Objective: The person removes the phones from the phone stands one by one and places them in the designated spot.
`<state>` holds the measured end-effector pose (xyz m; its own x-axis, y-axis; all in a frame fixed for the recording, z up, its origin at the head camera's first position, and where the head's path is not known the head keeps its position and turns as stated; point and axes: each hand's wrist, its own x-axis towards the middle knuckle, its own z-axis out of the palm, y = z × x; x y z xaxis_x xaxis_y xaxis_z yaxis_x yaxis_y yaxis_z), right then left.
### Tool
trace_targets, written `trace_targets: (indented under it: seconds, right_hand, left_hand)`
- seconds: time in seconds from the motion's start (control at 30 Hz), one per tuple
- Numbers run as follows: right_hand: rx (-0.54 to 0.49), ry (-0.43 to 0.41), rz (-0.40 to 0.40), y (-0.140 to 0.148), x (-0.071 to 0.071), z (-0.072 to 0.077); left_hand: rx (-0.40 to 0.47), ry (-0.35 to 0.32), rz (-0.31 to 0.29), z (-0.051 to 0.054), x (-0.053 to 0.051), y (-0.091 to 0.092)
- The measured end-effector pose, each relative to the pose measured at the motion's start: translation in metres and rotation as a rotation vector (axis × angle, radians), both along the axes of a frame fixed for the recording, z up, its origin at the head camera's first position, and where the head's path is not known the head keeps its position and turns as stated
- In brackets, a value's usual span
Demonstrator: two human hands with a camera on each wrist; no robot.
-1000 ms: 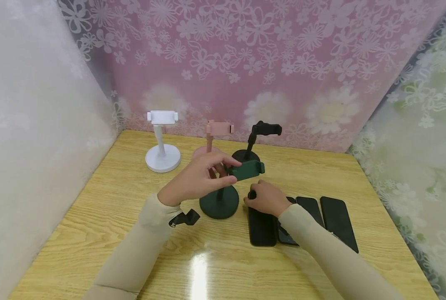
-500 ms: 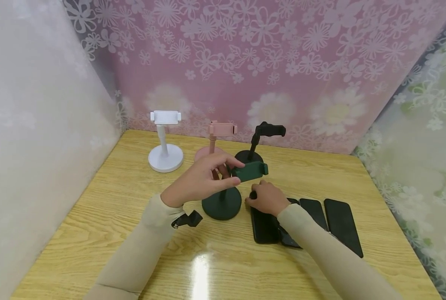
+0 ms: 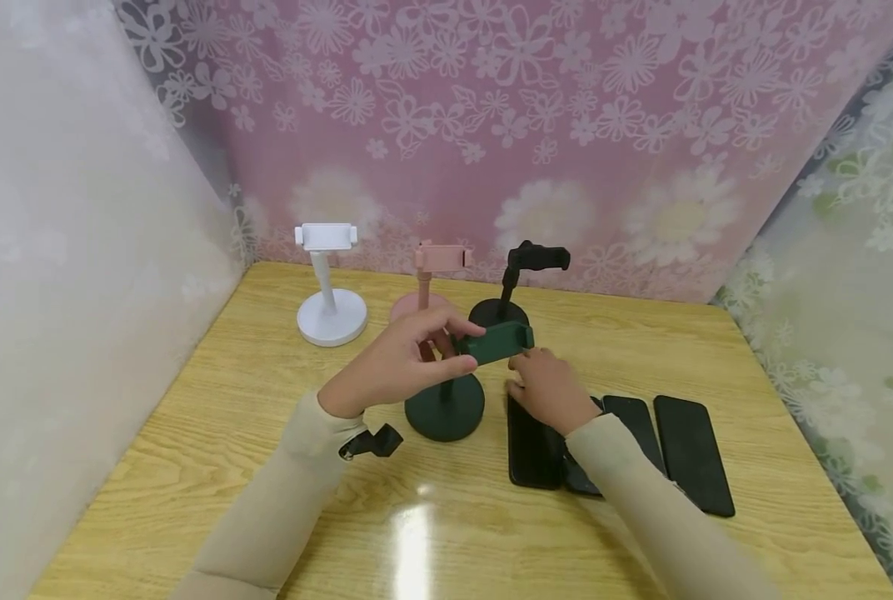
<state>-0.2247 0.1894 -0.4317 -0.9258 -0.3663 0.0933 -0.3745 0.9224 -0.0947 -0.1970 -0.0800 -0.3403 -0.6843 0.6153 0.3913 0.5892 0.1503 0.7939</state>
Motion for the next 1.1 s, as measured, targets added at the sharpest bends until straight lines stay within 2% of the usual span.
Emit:
trace_targets:
  seconds: [0.07,0.17,0.27,0.33,0.4,0.47,0.57,0.7,0.93,1.1]
  right_hand:
    - [-0.189,0.092,-0.014,0.004,0.002,0.02]
    - [-0.508,0.276,-0.012,0.006,0.017,0.054]
    - [-0.743,0.491,0.091,0.003,0.039,0.083]
    - [-0.843,0.613,0.191,0.0,0.053,0.099]
    - [-0.918,0.68,0.292,-0.005,0.063,0.109]
    - [-0.952,0.683,0.369,-0.009,0.07,0.114]
    - [-0.956,0.623,0.44,-0.012,0.071,0.114]
    - [-0.912,0.561,0.453,-0.01,0.068,0.112]
    - [-0.857,0.517,0.325,-0.007,0.066,0.107]
    - [-0.792,0.378,0.196,-0.006,0.059,0.101]
  left_hand:
    - [0.0,-0.002,0.003,-0.001,0.001,0.001]
    - [-0.005,-0.009,0.008,-0.004,0.002,0.002]
    - [-0.007,-0.013,0.015,-0.006,0.002,0.003]
    - [-0.002,-0.014,0.019,-0.007,0.001,0.005]
    - [0.003,-0.014,0.023,-0.007,0.001,0.006]
    - [0.006,-0.021,0.024,-0.006,0.0,0.008]
    - [0.006,-0.039,0.037,-0.006,0.0,0.007]
    - [0.016,-0.039,0.039,-0.004,0.0,0.007]
    - [0.028,-0.037,0.038,-0.004,0.0,0.011]
    - [0.034,-0.043,0.055,-0.005,0.0,0.011]
